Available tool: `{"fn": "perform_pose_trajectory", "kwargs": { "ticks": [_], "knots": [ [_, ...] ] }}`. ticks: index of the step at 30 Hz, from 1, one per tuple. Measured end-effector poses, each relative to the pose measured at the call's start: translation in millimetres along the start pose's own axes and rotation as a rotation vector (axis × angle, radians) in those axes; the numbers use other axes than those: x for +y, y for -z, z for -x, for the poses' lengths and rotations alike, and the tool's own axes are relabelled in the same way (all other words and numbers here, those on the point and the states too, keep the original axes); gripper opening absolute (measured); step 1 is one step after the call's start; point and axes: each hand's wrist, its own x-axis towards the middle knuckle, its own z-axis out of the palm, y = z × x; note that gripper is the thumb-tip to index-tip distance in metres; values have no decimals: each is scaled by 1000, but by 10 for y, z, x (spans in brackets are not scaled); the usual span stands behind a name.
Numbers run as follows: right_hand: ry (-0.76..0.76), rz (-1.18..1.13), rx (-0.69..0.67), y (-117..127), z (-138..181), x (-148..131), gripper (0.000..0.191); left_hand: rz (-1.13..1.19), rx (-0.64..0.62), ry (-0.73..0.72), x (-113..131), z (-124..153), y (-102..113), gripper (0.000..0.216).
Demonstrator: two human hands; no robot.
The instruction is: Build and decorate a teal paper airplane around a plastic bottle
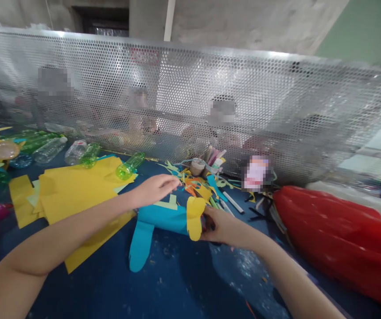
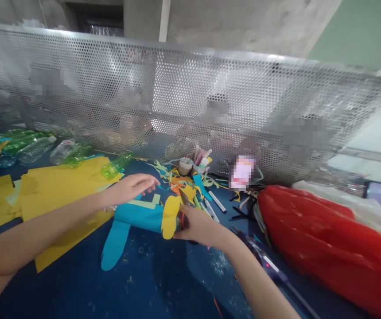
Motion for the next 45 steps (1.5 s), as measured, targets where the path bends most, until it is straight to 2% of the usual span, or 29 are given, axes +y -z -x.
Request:
{"fn": "perform_pose_trajectory", "kwargs": {
  "ticks": [3, 7, 10, 11, 16, 18, 20, 23, 26, 29, 32, 35, 39, 42, 45],
  "knots": [
    [24, -85, 23, 30, 1, 64, 45, -30, -28, 112, -161, -99, 194, 41],
    [66, -223, 67, 35, -30, 186, 42, 52, -80, 333, -498, -193, 367, 47],
    [93, -273, 104, 17, -77, 251, 37, 177, -218, 454, -693, -204, 406, 51],
    [102, -283, 108, 10, -93, 262, 36, 207, -229, 477, -734, -203, 405, 52],
    [63, -335, 169, -43, -146, 316, 53, 194, -174, 599, -788, -192, 371, 67],
    [44, -345, 237, -89, -165, 375, 54, 198, -156, 583, -774, -179, 373, 68],
    [36, -331, 309, -149, -191, 445, 54, 223, -138, 492, -762, -156, 394, 69],
    [23, -305, 353, -241, -233, 511, 57, 216, -186, 388, -766, -113, 451, 98],
    [20, -329, 319, -275, -251, 498, 63, 195, -270, 401, -793, -91, 501, 117],
    [19, -303, 340, -181, -227, 466, 63, 234, -204, 404, -833, -103, 525, 111],
    [-113, -142, 521, 11, -175, 505, 51, 335, -56, 437, -896, -136, 540, 105],
    [-246, -31, 650, 169, -123, 623, 38, 412, 4, 487, -981, -167, 555, 103],
    [-313, 127, 547, 174, -95, 751, 19, 300, 53, 474, -1072, -197, 529, 95],
    [-298, 198, 465, 93, -100, 756, 11, 46, 177, 390, -1112, -217, 458, 84],
    [-289, 240, 444, 46, -109, 735, 12, -241, 288, 249, -1160, -235, 383, 66]
  ]
}}
